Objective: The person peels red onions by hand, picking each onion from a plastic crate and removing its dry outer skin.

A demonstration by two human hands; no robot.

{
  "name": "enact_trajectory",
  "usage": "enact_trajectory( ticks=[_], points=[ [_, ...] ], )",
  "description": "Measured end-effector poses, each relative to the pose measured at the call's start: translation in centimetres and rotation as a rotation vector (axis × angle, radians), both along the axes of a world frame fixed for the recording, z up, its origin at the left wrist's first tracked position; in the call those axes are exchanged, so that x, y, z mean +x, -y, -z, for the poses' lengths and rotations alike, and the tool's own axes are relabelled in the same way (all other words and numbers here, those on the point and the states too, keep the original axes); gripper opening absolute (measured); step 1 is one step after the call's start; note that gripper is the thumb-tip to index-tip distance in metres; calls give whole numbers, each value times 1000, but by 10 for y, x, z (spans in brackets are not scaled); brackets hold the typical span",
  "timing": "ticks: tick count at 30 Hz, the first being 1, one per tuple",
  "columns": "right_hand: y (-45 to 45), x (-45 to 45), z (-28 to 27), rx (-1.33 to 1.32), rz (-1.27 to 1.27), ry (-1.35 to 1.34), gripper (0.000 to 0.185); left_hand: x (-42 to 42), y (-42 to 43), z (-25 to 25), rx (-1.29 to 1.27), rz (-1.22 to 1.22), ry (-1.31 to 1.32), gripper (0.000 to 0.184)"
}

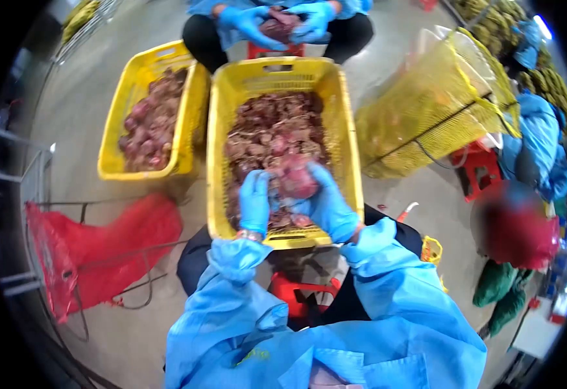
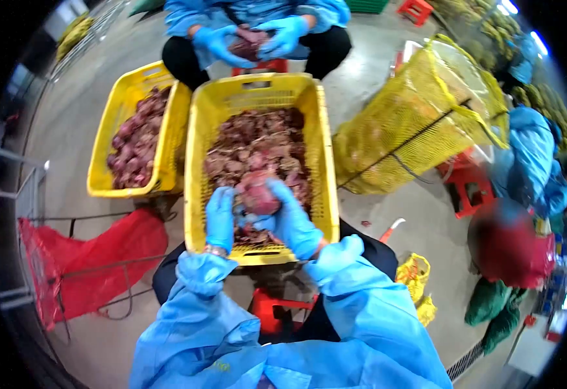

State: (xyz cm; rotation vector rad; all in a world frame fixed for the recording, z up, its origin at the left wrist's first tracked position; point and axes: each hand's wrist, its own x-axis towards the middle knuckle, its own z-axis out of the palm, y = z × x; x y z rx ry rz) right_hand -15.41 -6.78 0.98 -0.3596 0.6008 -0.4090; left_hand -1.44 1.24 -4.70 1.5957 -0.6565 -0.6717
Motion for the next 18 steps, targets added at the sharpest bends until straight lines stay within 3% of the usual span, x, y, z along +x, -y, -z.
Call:
enact_trajectory(
  ticks=[1, 2, 5, 8, 10, 12, 18],
  points=[
    [3, -1, 3, 6, 23, 14, 60, 0, -2, -16, 46, 7, -309, 18],
    [7, -2, 5, 8, 50, 21, 61, -3, -1, -28, -109, -27, -488, 19],
    [5, -2, 7, -53, 10, -41, 61, -7, 2, -42, -279, 114, -324, 33],
    [-9, 2, 6, -144, -18, -62, 56, -9, 2, -11, -214, 135, 34, 28],
    [-15, 5, 7, -162, -35, -71, 53, -1, 2, -8, -137, 125, -55, 15],
    [-15, 2, 13, -190, -51, -94, 51, -1, 0, -14, -116, 99, 19, 11],
    [-11, 6, -23, -303, -7, -65, 62, 5, 2, 3, -33, -49, -169, 11]
  ],
)
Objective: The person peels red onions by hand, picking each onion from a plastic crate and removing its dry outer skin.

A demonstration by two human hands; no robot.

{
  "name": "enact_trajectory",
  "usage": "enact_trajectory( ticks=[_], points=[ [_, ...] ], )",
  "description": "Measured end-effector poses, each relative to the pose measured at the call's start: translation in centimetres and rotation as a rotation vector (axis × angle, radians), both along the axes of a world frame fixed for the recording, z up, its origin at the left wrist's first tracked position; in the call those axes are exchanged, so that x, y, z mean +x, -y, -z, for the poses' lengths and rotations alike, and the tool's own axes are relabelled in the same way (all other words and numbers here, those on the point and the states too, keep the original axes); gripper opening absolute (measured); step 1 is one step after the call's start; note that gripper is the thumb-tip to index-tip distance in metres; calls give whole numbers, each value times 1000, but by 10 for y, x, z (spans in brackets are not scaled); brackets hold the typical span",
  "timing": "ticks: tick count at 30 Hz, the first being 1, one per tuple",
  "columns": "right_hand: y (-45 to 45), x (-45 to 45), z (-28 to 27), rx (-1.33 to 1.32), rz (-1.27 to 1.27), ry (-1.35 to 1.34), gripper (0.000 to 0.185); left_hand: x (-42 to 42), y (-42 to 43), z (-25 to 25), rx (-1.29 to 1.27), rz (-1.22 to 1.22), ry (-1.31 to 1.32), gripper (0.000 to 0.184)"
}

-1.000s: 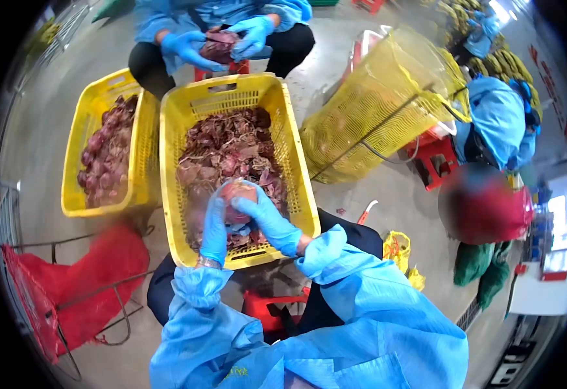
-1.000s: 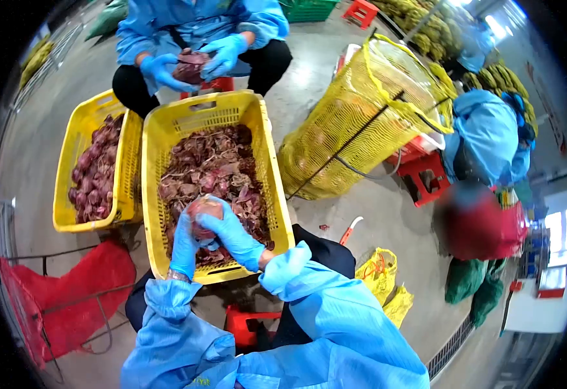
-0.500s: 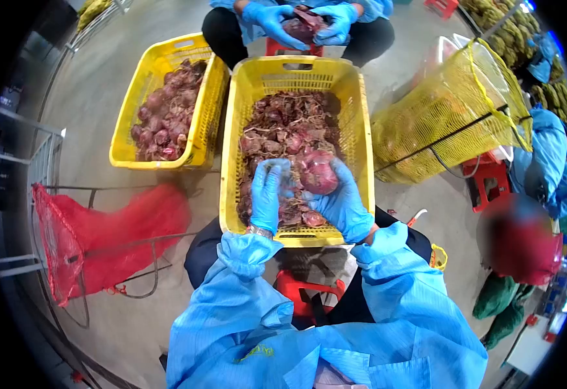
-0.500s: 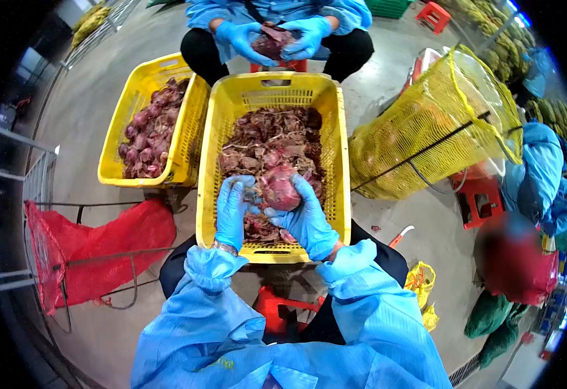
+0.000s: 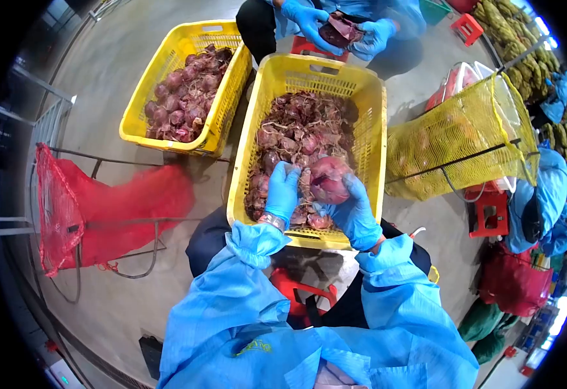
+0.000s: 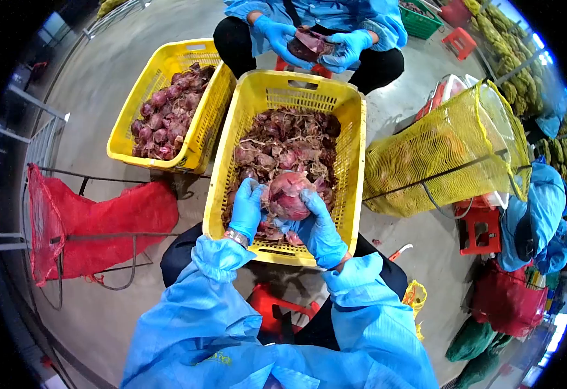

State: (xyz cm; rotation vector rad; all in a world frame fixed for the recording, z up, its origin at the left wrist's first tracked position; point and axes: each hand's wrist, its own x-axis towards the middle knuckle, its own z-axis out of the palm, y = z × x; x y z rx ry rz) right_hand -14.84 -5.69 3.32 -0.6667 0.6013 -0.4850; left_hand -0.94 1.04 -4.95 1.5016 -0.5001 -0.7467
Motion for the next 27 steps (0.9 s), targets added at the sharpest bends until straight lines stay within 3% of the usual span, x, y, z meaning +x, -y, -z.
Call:
enact_trajectory(
  ticks=[2, 6, 7, 8, 10, 12, 16, 17, 18, 20, 21, 23, 24, 27],
  points=[
    [1, 1, -13, -89, 25, 0, 63, 3, -1, 3, -72, -38, -70, 12],
    [15, -7, 7, -152, -83, -43, 71, -8, 1, -28, -428, 197, -207, 44],
    [13, -7, 8, -171, -81, -61, 72, -8, -1, -28, -361, 309, -162, 59],
    [10, -5, 8, -191, -83, -79, 73, -17, 0, -24, -275, 216, -86, 51],
    [6, 0, 13, -276, -58, -107, 74, -14, 1, -21, -271, 218, -378, 40],
    [1, 3, 23, -402, 2, -124, 75, -11, 1, -24, -272, 175, -298, 28],
    [-1, 1, 11, -248, -94, -134, 76, 1, 1, -15, -151, 139, 42, 12],
    [-1, 1, 9, -196, -116, -107, 76, 2, 0, -13, -79, 79, 44, 17],
    [0, -1, 5, -144, -120, -44, 76, 5, 2, 5, 38, 75, 61, 21],
    [1, -2, -18, -95, -142, 59, 79, -13, -2, 73, -195, 11, 270, 28],
    [1, -5, -26, -131, -95, 88, 80, -15, -6, 106, -68, 175, 47, 27],
    [10, -14, -46, -231, 3, 144, 85, -20, -4, 69, 163, 405, 205, 24],
    [15, -19, -62, -309, 142, 134, 78, -20, -12, 11, 255, 438, 576, 23],
    [55, -68, -119, -646, 265, 165, 50, -4, -12, 11, 293, 479, 513, 20]
  ],
)
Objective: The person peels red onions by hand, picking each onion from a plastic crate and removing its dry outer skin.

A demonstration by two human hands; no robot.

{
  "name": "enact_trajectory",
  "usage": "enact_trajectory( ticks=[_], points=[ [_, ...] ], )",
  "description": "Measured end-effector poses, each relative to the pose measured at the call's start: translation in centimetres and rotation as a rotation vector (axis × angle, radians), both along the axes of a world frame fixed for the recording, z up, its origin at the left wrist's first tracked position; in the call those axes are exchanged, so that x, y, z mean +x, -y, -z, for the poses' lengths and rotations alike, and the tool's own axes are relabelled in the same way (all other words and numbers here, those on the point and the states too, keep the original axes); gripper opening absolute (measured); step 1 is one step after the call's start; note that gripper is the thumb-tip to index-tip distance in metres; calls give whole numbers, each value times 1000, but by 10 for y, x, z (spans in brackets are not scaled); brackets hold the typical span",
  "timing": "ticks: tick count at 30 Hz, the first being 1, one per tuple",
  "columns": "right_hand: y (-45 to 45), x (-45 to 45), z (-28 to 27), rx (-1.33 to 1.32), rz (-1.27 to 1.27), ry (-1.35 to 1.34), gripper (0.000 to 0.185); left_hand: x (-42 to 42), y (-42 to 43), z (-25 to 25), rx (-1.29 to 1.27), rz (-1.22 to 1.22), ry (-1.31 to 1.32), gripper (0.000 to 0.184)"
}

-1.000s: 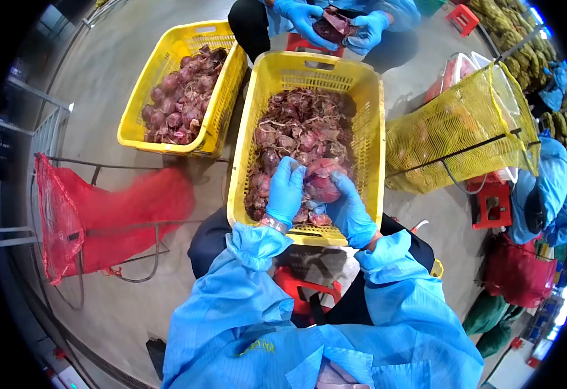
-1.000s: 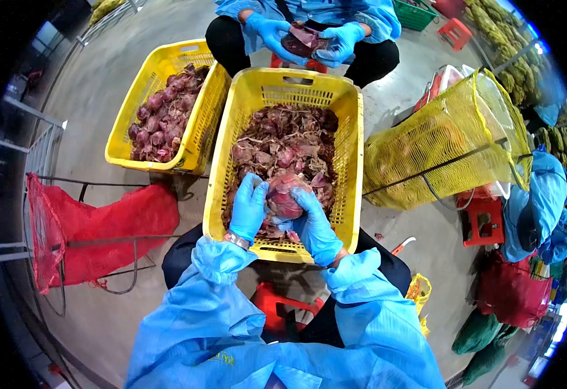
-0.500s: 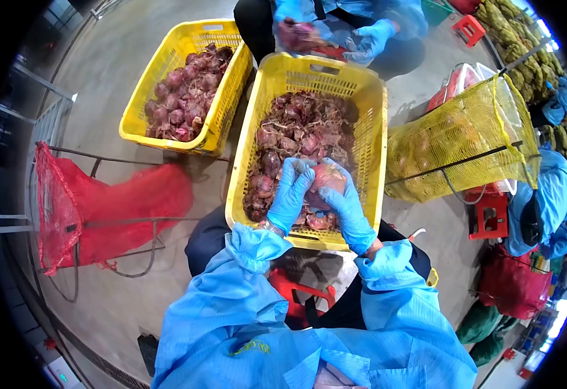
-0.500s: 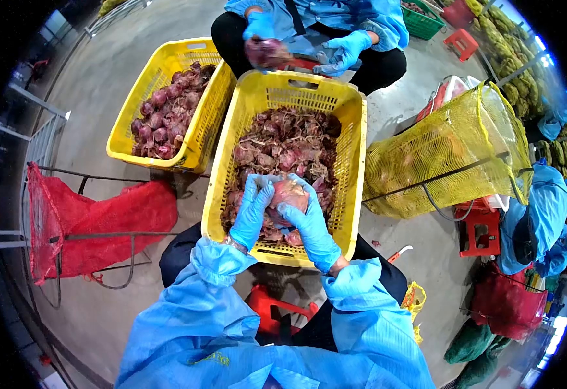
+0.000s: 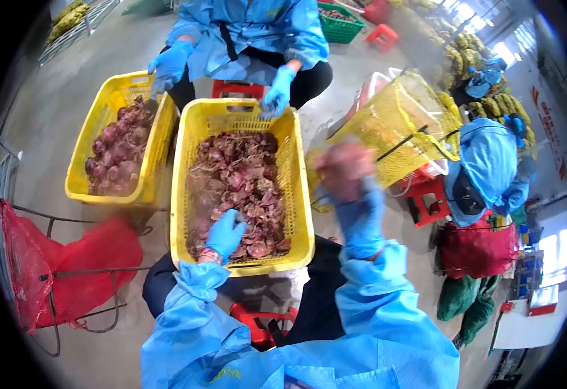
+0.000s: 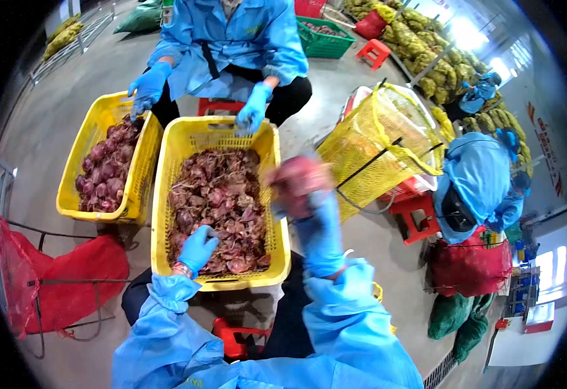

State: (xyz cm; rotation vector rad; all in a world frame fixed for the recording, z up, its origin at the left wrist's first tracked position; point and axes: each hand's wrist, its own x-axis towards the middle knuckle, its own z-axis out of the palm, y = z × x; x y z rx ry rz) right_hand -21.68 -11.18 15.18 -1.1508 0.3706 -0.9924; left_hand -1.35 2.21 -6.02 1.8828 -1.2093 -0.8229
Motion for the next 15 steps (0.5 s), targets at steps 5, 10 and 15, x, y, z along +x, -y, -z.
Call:
enact_trajectory(
  ticks=[5, 10, 15],
  points=[
    [52, -90, -109, -356, 674, -236, 41, 10, 5, -2, -120, -40, 42, 19],
    [197, -219, -107, -591, 755, -663, 54, 16, 5, 0, -236, -153, -83, 21],
    [148, -161, -80, -668, 843, -695, 61, 43, 4, -16, -211, -355, -576, 16]
  ],
)
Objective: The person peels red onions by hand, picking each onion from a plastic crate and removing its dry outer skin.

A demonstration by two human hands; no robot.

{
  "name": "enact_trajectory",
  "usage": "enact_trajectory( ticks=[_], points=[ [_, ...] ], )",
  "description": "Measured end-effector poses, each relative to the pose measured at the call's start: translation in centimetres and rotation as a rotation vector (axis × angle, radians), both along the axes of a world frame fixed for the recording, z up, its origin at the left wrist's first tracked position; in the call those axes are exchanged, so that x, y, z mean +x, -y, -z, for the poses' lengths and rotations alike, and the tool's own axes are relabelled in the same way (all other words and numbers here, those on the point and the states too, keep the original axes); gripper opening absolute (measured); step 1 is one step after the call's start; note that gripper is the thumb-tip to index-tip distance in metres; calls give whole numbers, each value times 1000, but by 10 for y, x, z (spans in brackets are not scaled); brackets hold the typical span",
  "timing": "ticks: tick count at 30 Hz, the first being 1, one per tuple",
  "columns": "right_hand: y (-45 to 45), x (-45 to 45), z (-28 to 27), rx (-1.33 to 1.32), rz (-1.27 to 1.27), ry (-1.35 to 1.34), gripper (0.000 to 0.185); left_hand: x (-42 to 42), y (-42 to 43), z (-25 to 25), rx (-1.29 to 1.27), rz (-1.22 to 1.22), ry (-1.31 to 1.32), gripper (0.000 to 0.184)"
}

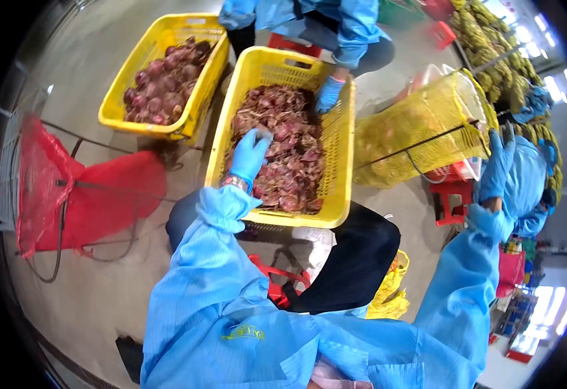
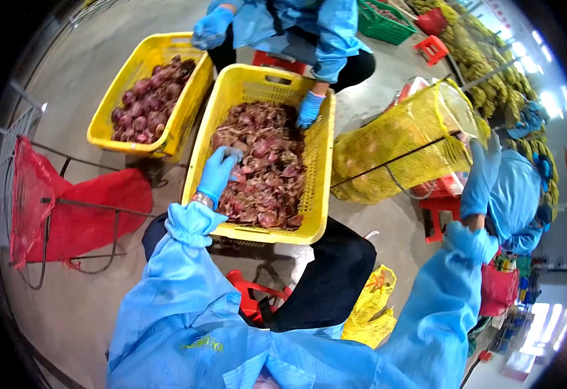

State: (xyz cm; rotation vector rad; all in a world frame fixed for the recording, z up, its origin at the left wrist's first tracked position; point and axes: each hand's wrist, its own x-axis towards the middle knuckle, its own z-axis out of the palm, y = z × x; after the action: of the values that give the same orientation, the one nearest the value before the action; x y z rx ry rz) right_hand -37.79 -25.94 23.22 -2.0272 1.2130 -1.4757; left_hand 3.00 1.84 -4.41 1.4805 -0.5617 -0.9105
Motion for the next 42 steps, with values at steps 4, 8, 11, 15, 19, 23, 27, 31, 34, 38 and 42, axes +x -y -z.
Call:
enact_trajectory(
  ticks=[4, 8, 11, 15, 19, 23, 27, 31, 34, 38, 42],
  points=[
    [-98, 115, 34, 308, -317, -40, 36, 13, -1, -33, -148, -147, -401, 19],
    [-98, 192, 173, 802, -795, -296, 30, 29, -3, -49, -155, -181, -509, 23],
    [-100, 239, 290, 1048, -815, -428, 41, 44, -6, -47, -196, -224, -550, 23],
    [-65, 287, 415, 758, -617, -766, 63, 50, -9, -48, -267, -263, -602, 21],
    [-55, 341, 452, 440, -523, -1026, 75, 41, -4, -40, -186, -177, -587, 19],
    [-45, 373, 462, 443, -402, -1167, 88, 33, 1, -49, -133, -82, -611, 19],
    [-48, 369, 444, 821, -592, -930, 73, 35, 2, -44, -117, -72, -604, 18],
    [-60, 323, 426, 1388, -747, -124, 72, 35, 1, -41, -175, -127, -580, 17],
    [-83, 296, 357, 1297, -802, -73, 71, 28, 1, -42, -141, -227, -580, 17],
    [-129, 273, 242, 1268, -838, 28, 61, 15, 3, -33, -5, -145, -483, 20],
    [-167, 244, 214, 1386, -816, 399, 50, -18, 11, -29, -257, 179, 97, 71]
  ],
)
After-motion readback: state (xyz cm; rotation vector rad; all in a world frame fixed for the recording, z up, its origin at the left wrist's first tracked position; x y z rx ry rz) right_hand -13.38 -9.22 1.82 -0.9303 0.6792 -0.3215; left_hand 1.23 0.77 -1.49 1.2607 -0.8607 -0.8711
